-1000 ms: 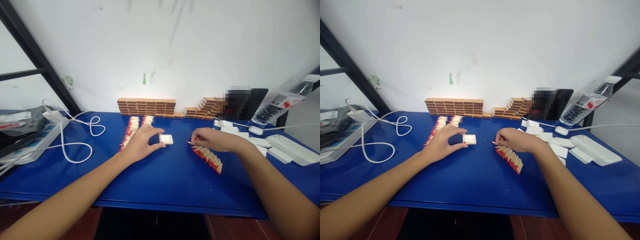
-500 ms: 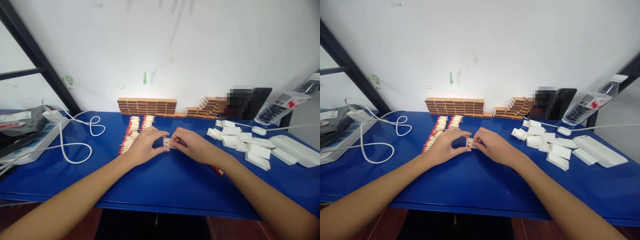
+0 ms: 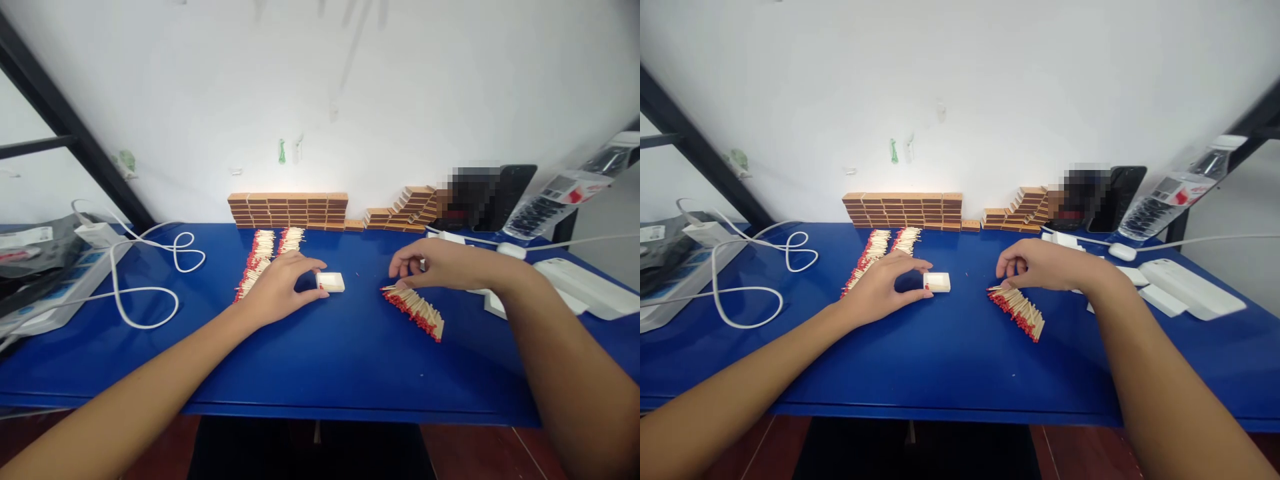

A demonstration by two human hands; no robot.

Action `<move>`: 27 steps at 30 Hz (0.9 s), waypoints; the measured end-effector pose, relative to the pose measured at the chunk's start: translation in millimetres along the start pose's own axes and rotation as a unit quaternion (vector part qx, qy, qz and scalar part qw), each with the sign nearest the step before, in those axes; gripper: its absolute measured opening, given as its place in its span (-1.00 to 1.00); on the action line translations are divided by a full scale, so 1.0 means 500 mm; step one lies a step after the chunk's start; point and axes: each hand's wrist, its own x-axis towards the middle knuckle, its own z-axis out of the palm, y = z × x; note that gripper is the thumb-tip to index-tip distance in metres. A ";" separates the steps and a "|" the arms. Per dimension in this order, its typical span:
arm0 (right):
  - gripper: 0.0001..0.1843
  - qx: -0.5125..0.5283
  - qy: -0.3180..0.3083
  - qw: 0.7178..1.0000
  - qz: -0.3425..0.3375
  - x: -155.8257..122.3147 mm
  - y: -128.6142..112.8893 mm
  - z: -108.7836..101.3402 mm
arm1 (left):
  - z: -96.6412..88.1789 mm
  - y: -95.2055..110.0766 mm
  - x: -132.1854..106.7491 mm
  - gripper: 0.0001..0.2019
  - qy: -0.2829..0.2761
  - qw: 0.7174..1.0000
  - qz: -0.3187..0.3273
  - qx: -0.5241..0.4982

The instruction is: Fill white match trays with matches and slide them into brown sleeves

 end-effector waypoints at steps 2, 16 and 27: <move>-0.52 0.011 -0.009 1.000 -0.004 0.006 -0.003 0.005 | 0.000 0.001 0.001 -0.58 0.001 1.000 -0.001 0.000; -0.46 0.033 -0.003 0.999 -0.015 0.007 -0.030 0.016 | -0.001 0.001 0.002 -0.58 0.001 1.000 -0.008 0.006; -0.66 0.082 0.158 0.973 -0.148 0.025 -0.131 0.084 | 0.012 0.016 0.004 -0.55 0.036 0.999 0.035 -0.016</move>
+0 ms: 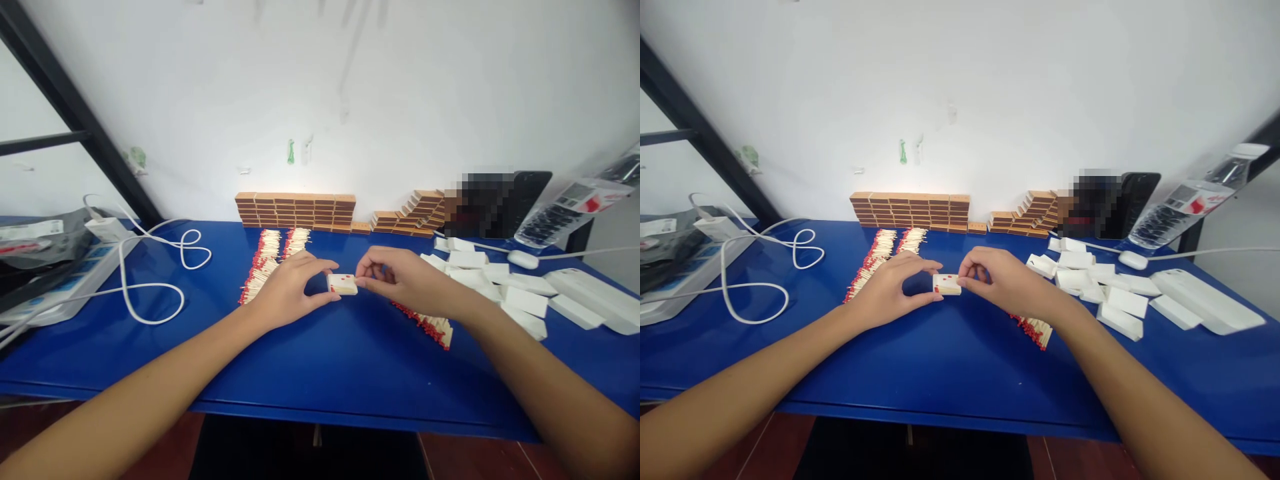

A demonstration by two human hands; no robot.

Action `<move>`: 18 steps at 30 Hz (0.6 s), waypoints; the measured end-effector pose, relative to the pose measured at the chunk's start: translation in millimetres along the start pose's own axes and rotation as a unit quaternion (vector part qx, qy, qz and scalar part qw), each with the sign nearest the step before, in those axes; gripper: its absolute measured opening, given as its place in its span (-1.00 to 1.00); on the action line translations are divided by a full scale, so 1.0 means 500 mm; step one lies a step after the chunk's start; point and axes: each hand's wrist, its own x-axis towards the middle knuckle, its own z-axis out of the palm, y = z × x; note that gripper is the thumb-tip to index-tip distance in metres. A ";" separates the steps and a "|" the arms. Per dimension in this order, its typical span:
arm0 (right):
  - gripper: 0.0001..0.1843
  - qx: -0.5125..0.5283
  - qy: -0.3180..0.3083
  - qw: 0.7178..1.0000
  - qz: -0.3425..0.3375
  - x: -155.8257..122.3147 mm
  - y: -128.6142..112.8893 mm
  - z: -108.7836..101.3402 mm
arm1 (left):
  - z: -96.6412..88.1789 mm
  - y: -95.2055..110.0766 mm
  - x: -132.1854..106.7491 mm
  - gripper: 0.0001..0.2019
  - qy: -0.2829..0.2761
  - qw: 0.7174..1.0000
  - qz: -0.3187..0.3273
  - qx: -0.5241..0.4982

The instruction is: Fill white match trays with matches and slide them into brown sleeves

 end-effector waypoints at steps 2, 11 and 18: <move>-0.76 -0.007 0.016 1.000 -0.026 0.004 -0.002 0.023 | 0.002 0.003 0.001 -0.54 0.007 1.000 0.005 -0.003; -0.74 -0.063 0.022 0.998 0.003 0.006 0.023 -0.010 | -0.004 -0.002 -0.002 -0.53 0.001 1.000 -0.004 0.001; -0.68 -0.073 -0.057 0.991 0.098 -0.005 0.071 -0.073 | -0.011 -0.005 -0.002 -0.54 -0.011 1.000 -0.017 0.000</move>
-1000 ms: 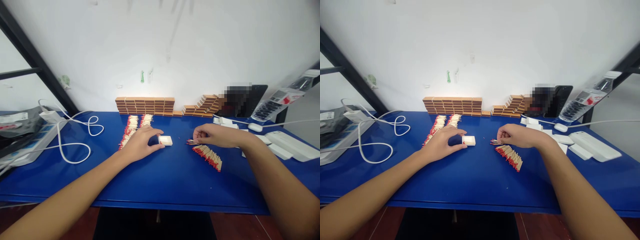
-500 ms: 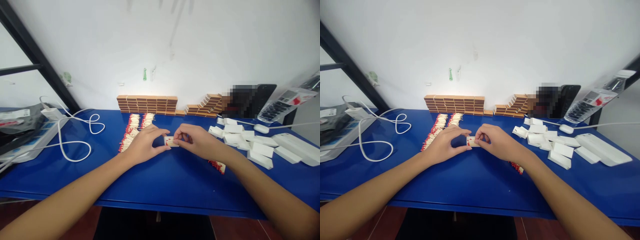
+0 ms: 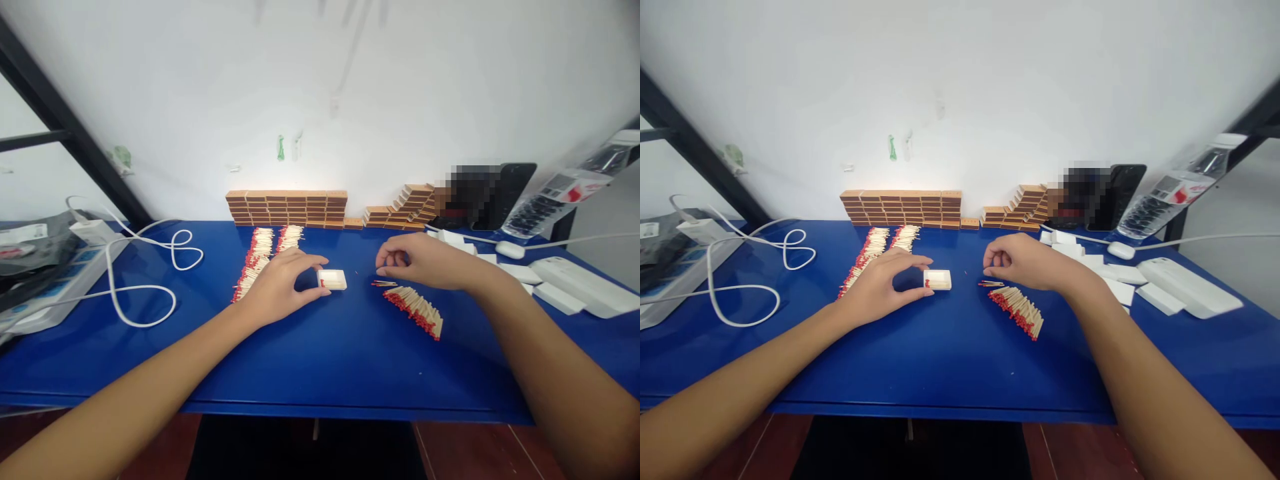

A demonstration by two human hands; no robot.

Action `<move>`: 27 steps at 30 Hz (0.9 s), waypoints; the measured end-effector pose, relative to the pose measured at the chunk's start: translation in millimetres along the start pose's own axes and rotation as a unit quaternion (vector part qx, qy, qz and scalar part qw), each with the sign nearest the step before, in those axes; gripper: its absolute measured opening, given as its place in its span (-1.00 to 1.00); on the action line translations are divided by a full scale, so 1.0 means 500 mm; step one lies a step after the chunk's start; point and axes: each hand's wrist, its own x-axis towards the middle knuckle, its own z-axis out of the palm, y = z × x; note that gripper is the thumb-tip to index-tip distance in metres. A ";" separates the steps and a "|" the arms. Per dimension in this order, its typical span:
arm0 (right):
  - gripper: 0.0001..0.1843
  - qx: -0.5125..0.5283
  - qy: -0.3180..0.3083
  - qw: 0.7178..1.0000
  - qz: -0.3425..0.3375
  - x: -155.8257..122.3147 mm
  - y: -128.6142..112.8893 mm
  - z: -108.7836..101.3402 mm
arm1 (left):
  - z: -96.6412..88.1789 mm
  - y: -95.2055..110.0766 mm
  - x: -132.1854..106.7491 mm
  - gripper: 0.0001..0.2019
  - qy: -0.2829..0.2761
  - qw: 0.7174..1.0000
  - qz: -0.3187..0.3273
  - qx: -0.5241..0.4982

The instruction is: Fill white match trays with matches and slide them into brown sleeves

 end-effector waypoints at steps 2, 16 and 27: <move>-0.65 0.006 -0.050 0.999 0.018 -0.002 0.002 -0.002 | -0.001 0.000 0.000 -0.55 -0.002 1.000 -0.003 0.001; -0.62 0.016 -0.123 0.991 0.047 -0.009 0.001 -0.004 | 0.000 -0.004 -0.001 -0.55 -0.009 1.000 -0.013 0.008; -0.55 -0.005 -0.082 0.997 0.010 0.004 0.010 0.015 | 0.002 -0.003 0.000 -0.56 -0.004 1.000 -0.004 0.008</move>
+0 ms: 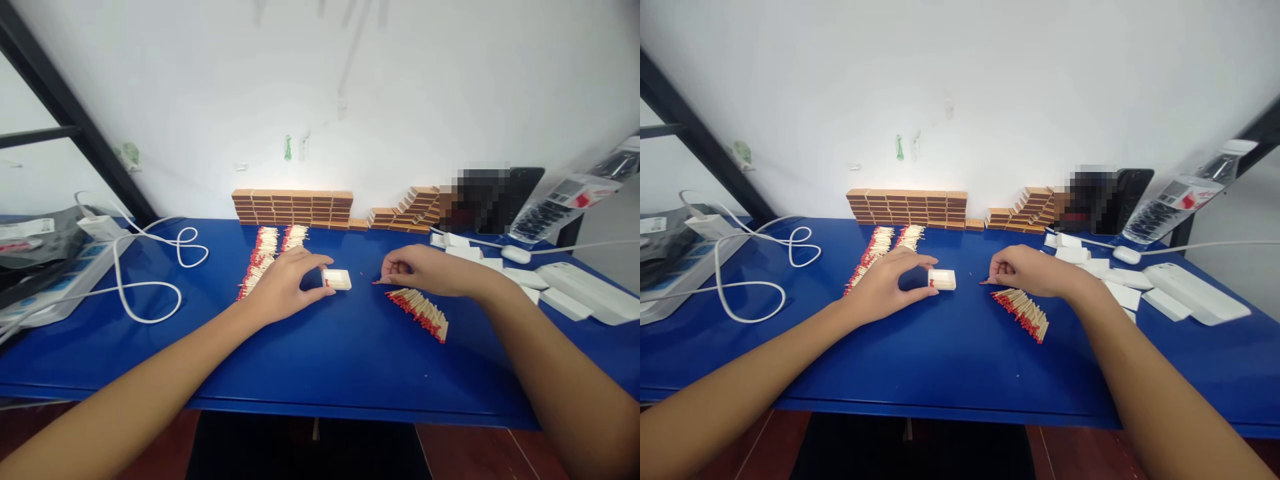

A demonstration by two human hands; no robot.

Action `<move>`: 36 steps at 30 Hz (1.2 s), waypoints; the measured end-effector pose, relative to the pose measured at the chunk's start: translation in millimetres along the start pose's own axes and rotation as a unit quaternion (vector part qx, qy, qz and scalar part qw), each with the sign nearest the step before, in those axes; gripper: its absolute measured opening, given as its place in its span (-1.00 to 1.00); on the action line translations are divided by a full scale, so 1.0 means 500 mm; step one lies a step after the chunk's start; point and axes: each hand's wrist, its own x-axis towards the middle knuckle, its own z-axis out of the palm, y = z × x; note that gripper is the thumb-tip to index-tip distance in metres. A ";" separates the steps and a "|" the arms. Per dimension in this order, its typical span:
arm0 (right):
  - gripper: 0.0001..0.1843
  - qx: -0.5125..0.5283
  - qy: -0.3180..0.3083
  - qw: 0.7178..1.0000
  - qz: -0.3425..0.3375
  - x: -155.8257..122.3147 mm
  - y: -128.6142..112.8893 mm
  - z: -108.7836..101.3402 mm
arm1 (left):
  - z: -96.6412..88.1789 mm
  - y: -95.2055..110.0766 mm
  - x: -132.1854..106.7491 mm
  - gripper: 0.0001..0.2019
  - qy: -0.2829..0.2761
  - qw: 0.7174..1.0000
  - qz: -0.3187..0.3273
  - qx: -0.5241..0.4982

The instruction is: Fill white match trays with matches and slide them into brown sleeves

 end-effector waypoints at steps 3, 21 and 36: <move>-0.58 0.002 0.009 1.000 -0.001 0.005 0.003 0.006 | 0.000 -0.001 0.000 -0.55 0.000 1.000 0.001 0.006; -0.80 0.050 0.161 0.975 -0.142 0.016 -0.098 0.077 | 0.011 0.014 0.000 -0.55 -0.014 1.000 0.004 -0.010; -0.79 0.019 0.102 0.986 -0.128 0.020 -0.079 0.071 | 0.007 0.008 -0.002 -0.51 -0.020 1.000 -0.003 -0.005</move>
